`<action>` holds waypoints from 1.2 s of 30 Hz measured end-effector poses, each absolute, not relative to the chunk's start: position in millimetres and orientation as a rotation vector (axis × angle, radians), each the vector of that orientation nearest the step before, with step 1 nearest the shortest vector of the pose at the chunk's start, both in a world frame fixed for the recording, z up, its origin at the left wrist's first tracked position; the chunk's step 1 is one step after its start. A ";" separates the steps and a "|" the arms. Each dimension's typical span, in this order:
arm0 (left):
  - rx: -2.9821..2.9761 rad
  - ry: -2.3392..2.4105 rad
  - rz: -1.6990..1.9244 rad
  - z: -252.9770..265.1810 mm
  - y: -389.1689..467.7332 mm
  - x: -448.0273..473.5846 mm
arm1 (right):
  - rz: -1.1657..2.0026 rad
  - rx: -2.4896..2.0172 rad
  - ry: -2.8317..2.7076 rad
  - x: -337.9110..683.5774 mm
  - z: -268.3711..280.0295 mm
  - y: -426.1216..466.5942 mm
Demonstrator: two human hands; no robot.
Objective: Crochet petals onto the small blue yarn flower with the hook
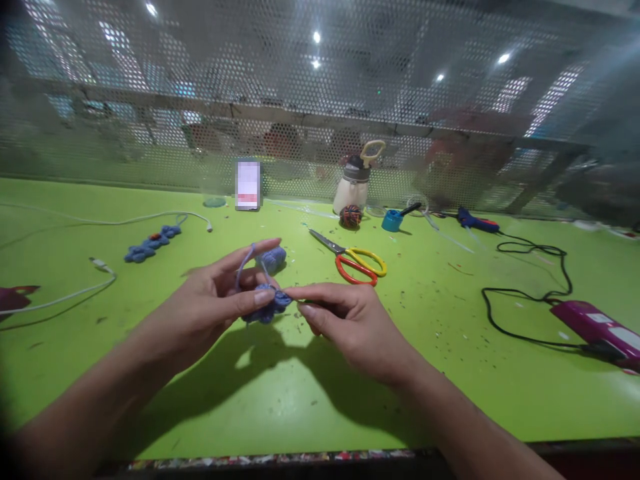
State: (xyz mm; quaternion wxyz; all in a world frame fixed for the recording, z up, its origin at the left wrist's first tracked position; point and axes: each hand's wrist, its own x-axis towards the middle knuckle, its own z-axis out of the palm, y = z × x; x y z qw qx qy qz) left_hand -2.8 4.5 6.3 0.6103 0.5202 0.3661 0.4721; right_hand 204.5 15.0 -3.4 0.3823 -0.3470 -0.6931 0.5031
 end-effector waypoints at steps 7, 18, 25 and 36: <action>1.393 0.953 1.104 4.6 3.2 -0.6 | 1.330 -0.903 -1.737 199.6 -1.6 11.3; 1.339 1.064 1.118 5.2 8.1 2.9 | 1.427 -0.922 -1.596 200.6 -5.2 13.3; 1.313 0.972 1.184 0.9 6.6 1.3 | 1.450 -0.937 -1.601 201.1 -5.1 12.6; 1.542 1.176 0.940 6.1 5.8 3.3 | 1.490 -1.014 -1.595 198.5 -11.0 15.5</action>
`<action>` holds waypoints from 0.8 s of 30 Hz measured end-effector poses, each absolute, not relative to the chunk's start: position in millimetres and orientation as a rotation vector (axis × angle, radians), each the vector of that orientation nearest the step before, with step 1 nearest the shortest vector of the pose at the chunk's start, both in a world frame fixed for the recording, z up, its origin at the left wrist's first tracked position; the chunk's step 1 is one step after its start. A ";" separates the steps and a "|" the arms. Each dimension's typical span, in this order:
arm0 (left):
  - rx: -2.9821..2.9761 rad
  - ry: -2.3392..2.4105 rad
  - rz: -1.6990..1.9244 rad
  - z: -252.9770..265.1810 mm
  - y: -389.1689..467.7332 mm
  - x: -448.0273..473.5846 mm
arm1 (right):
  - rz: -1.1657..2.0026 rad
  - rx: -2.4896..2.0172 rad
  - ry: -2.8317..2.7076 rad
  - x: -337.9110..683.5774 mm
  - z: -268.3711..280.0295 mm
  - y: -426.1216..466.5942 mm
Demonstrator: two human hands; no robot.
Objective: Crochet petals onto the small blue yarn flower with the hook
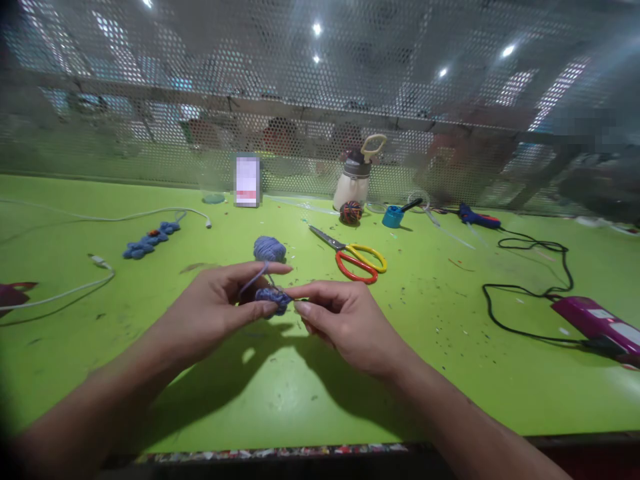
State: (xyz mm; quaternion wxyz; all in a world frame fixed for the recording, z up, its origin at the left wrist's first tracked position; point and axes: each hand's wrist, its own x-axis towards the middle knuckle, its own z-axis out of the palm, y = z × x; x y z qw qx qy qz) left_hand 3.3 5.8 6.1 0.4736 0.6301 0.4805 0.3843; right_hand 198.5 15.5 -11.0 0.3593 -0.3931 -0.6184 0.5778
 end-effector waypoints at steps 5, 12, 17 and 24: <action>1.845 1.302 0.979 2.3 1.4 4.5 | 1.540 -1.053 -1.530 193.2 -10.2 15.0; 2.469 1.396 1.108 -19.3 -0.3 12.9 | 1.583 -1.074 -1.333 185.3 -14.7 15.5; 2.398 1.334 1.345 -22.1 -2.0 16.6 | 1.616 -0.949 -1.185 179.8 -17.0 11.8; 1.244 1.052 1.375 -13.4 -1.3 22.1 | 1.559 -0.827 -1.134 177.6 -18.7 4.1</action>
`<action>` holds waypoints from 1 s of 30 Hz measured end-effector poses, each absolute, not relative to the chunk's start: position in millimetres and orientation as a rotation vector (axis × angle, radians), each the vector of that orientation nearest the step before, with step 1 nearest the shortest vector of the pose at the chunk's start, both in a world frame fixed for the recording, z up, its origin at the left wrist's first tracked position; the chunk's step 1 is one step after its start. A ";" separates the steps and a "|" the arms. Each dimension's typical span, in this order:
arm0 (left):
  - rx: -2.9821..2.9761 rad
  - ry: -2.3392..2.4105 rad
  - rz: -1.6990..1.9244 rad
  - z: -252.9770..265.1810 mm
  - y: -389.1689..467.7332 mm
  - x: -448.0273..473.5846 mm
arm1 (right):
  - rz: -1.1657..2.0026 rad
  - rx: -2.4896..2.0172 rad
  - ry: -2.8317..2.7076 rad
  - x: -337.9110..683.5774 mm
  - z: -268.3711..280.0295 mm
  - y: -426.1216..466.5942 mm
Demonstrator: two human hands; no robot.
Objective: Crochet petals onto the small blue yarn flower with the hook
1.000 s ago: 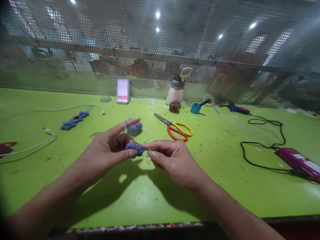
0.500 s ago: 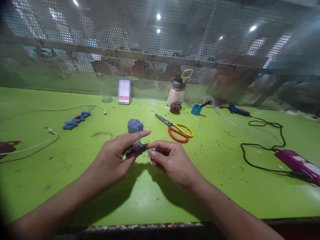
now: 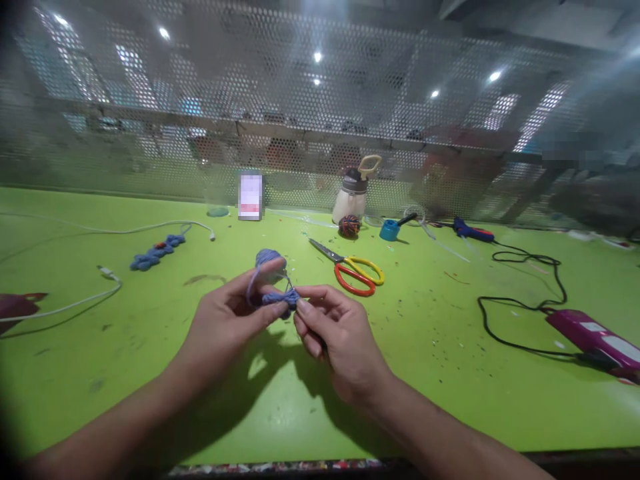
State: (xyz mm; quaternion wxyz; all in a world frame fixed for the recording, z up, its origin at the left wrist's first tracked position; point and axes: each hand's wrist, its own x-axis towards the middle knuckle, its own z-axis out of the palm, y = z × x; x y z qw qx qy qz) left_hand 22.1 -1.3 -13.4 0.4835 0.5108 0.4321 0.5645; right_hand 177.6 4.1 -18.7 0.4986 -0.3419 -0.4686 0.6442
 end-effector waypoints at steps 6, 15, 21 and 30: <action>0.972 0.770 1.265 -11.9 6.6 10.7 | 1.432 -0.812 -1.297 184.0 -25.7 7.5; 0.963 0.824 1.268 -10.0 4.3 9.0 | 1.458 -0.832 -1.337 185.2 -23.0 6.5; 0.976 0.792 1.252 -10.9 5.4 6.8 | 1.432 -0.901 -1.397 185.7 -18.1 9.3; 1.029 0.898 1.238 -7.3 5.6 5.7 | 1.226 -0.945 -1.583 188.3 -12.2 9.3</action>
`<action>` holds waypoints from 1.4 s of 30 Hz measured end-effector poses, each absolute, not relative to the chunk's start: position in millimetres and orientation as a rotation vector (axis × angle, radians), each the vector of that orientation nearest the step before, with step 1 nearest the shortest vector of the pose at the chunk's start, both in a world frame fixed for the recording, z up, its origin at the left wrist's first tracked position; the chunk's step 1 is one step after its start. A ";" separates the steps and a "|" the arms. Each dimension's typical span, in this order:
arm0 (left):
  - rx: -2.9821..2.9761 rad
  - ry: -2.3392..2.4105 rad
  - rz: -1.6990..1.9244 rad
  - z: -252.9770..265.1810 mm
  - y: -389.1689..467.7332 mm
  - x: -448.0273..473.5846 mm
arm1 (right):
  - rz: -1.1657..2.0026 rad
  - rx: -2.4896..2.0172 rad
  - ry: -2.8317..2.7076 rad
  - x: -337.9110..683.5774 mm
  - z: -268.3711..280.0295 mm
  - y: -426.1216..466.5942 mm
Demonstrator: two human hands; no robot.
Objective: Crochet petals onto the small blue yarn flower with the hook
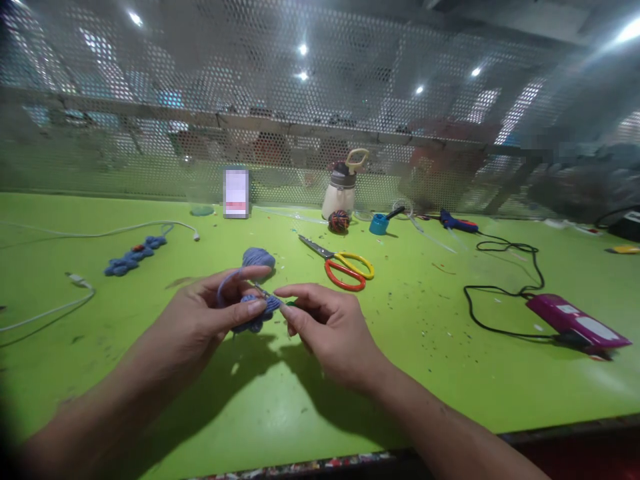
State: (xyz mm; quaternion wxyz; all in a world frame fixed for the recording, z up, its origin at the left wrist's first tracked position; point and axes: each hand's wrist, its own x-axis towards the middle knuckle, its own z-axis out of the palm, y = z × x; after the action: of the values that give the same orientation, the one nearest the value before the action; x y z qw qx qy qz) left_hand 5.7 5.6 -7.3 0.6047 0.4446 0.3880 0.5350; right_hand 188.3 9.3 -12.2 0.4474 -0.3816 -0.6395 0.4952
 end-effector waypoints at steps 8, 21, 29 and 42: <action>1.013 0.898 1.253 -2.5 5.8 3.8 | 0.884 -0.958 -1.796 196.0 -11.3 12.3; 1.012 0.888 1.234 -3.4 3.0 -0.6 | 0.400 -0.792 -2.105 210.4 -0.8 18.3; 0.991 0.923 1.210 2.9 0.9 0.0 | 0.313 -0.675 -2.150 215.4 2.7 19.9; 0.940 0.908 1.225 -0.7 1.2 1.4 | 0.573 -0.735 -2.086 213.5 2.8 18.5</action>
State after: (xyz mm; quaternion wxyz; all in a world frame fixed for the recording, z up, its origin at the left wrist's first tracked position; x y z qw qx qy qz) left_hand 1.4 1.2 -0.7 0.6250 0.4096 0.3955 0.5340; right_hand 213.5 18.5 2.8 0.4153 -0.2928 -0.8305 0.2280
